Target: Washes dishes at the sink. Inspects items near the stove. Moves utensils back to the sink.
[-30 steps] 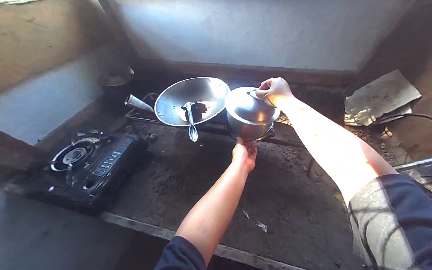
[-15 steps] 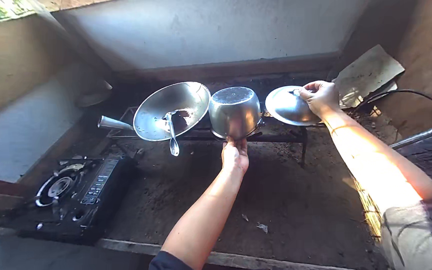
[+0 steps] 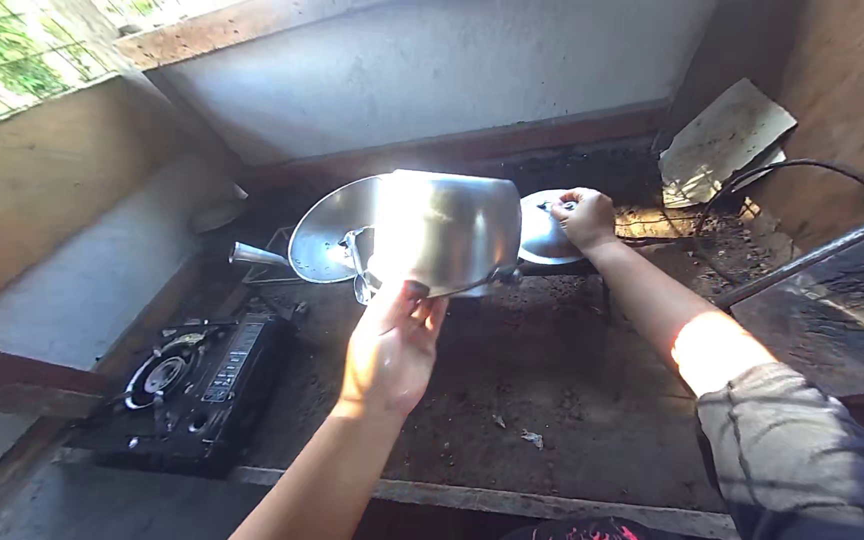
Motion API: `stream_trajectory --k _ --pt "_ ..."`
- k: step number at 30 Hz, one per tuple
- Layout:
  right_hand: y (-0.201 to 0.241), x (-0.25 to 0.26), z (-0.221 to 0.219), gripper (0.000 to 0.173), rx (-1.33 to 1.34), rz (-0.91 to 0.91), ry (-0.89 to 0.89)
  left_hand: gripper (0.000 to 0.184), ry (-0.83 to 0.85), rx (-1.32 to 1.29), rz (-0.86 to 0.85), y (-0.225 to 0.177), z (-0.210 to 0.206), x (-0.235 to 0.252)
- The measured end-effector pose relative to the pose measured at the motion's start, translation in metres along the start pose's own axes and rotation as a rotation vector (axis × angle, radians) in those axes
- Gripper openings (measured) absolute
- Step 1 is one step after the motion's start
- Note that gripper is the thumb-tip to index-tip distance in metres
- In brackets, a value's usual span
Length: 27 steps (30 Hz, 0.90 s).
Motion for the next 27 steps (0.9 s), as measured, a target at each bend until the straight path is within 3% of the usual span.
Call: stream_trajectory --k 5,9,12,15,19,24,27 --pt "-0.002 -0.009 -0.022 0.032 -0.038 -0.103 0.066 0.029 0.138 0.416 -0.065 -0.055 0.045 -0.05" --pt "0.01 -0.04 -0.019 0.059 -0.017 0.137 0.008 0.02 0.25 0.711 0.141 -0.067 0.06 -0.081" --pt "0.057 -0.128 0.006 0.041 0.173 0.28 -0.066 0.025 0.312 0.826 0.367 -0.064 0.068 -0.089" --pt "0.08 -0.238 0.036 0.041 0.302 0.312 -0.041 0.025 0.397 0.847 0.49 -0.053 0.071 -0.11" --pt "0.085 -0.377 0.042 0.047 0.419 0.15 0.046 0.029 0.694 0.986 0.537 -0.044 0.086 -0.154" --pt "0.059 -0.518 -0.003 0.086 0.598 -0.224 0.191 0.033 1.11 1.01 0.411 -0.03 0.106 -0.188" --pt "0.037 -0.583 -0.016 0.076 0.713 -0.374 0.191 0.03 1.255 0.943 0.489 -0.001 0.112 -0.206"
Point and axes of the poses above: each hand's wrist, its own x-axis towards the middle knuckle, its own z-axis out of the back of the hand, y = z × x, the point moved 5 cm from there along x, towards the middle knuckle, and after that the axes turned 2 degrees about x, right-handed, at the moved point
